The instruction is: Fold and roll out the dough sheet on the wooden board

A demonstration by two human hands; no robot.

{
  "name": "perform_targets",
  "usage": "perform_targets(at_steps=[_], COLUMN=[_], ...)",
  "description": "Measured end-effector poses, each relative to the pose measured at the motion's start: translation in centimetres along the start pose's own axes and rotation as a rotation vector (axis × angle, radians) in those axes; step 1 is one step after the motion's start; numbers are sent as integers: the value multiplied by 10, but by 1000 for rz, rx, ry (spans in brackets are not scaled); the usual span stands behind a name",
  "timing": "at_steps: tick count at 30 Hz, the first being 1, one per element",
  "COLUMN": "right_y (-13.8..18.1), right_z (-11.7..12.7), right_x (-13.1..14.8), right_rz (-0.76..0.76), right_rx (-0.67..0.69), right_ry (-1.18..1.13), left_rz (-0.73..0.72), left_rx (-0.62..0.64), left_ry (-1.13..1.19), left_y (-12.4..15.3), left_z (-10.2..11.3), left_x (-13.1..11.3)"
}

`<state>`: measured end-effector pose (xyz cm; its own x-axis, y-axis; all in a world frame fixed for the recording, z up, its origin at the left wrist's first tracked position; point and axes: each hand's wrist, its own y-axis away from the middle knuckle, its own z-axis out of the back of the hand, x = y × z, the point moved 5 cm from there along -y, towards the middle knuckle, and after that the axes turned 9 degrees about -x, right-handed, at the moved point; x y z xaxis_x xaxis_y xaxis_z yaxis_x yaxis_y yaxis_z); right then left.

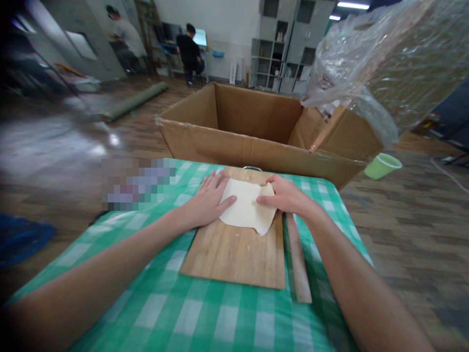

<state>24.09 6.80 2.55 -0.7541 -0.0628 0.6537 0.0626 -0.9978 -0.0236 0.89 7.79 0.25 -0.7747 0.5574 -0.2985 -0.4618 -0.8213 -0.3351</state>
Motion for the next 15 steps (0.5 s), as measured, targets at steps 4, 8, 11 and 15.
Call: perform_targets(at_steps=[4, 8, 11, 15], right_y=[7, 5, 2, -3], right_z=[-1, 1, 2, -5], right_x=[7, 7, -1, -6], right_rz=[-5, 10, -48, -58], right_rx=[137, 154, 78, -88], right_ry=[-193, -274, -223, -111], left_rz=[-203, -265, -260, -284], left_rx=[-7, 50, 51, 44], left_ry=[-76, -79, -96, -94], left_y=[15, 27, 30, 36], left_z=[4, -3, -6, -5], left_x=[-40, -62, -63, -68])
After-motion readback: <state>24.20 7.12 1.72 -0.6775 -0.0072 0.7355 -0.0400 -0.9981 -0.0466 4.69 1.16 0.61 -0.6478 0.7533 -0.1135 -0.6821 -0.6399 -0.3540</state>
